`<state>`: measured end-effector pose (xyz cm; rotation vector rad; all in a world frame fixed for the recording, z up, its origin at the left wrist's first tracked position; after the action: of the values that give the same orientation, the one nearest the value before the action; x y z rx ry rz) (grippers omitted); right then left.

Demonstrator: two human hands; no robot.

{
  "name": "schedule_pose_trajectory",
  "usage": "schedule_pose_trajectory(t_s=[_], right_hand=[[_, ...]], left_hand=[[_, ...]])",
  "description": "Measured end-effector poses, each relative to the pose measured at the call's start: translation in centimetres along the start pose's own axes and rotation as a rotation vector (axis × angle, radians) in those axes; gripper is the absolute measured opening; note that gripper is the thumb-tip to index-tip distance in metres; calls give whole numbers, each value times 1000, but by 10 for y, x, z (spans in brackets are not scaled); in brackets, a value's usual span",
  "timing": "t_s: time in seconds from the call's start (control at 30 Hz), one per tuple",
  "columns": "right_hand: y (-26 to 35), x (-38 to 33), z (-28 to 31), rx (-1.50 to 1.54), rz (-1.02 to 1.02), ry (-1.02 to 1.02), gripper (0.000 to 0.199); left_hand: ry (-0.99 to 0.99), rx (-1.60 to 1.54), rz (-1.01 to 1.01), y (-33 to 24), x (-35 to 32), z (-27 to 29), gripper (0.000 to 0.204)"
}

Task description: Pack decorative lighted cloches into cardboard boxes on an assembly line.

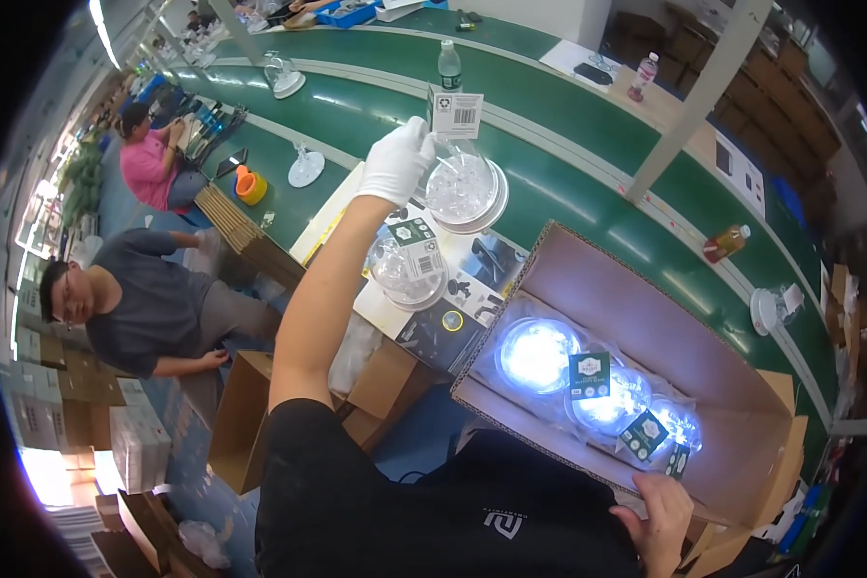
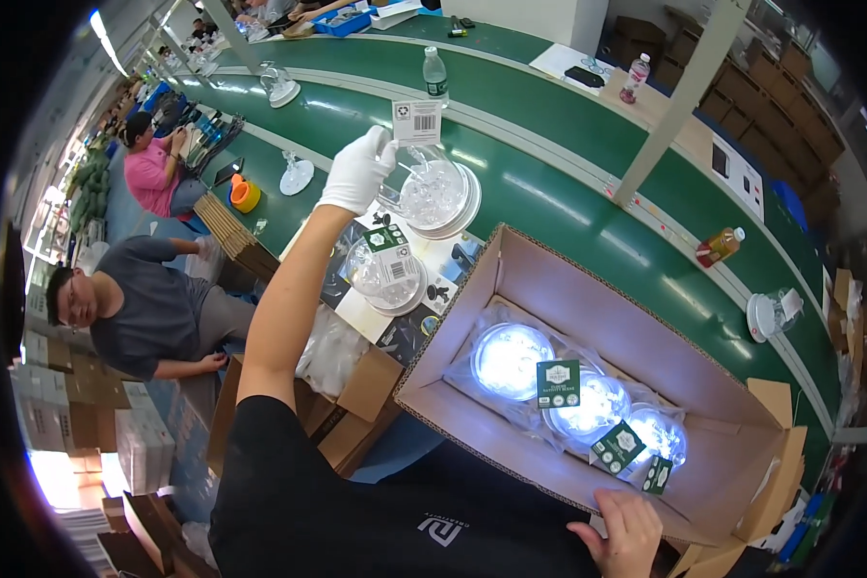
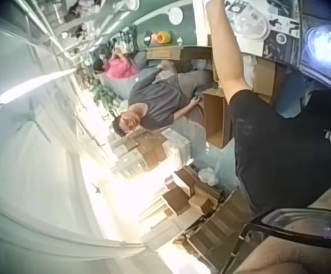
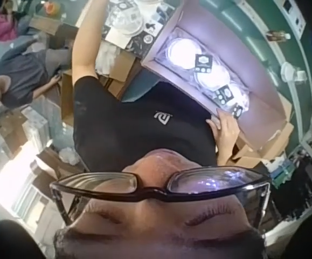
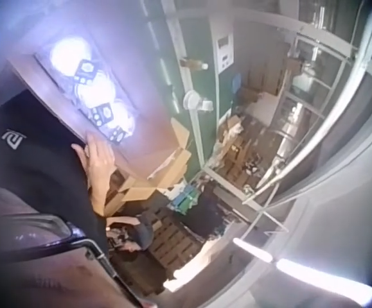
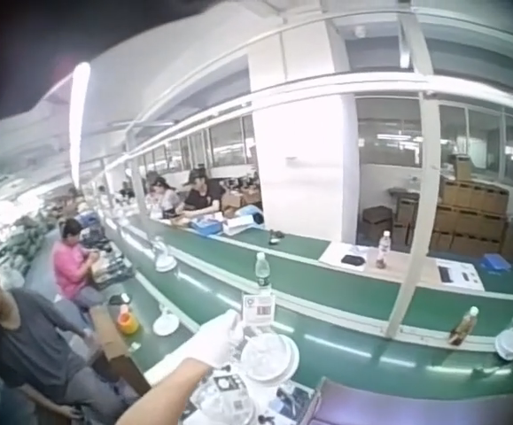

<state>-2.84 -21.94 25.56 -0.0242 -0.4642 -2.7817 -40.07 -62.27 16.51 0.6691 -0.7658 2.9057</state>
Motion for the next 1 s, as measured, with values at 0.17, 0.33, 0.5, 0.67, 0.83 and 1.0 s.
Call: schedule_pose_trajectory(t_s=[0.17,0.33,0.5,0.67,0.83,1.0], right_hand=[[4,9,-11,-45,-49,-36,37],[4,10,-14,-95,-71,-66,27],[-8,13,-3,-148,-162,-139,21],[-19,32,48,-247,-172,-159,20],[1,17,117,-163,-304,-242,20],[2,-123,200,41,-870,-180,35]], left_hand=[[40,91,60,49,2,-45,24],[65,142,71,99,-12,-78,26],[138,143,136,133,-15,-96,28],[357,224,180,139,4,-103,37],[441,289,266,150,3,-94,34],[461,309,173,129,16,-103,37]])
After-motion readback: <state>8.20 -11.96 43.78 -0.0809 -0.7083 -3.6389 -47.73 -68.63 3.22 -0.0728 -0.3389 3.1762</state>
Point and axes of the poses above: each hand's wrist, its own x-axis towards the middle knuckle, its own z-axis out of the back of the hand, y = z × x, the point moved 5 cm from there along x, towards the middle knuckle, and after that the axes turned 1 degree about -y, right-handed, at the moved point
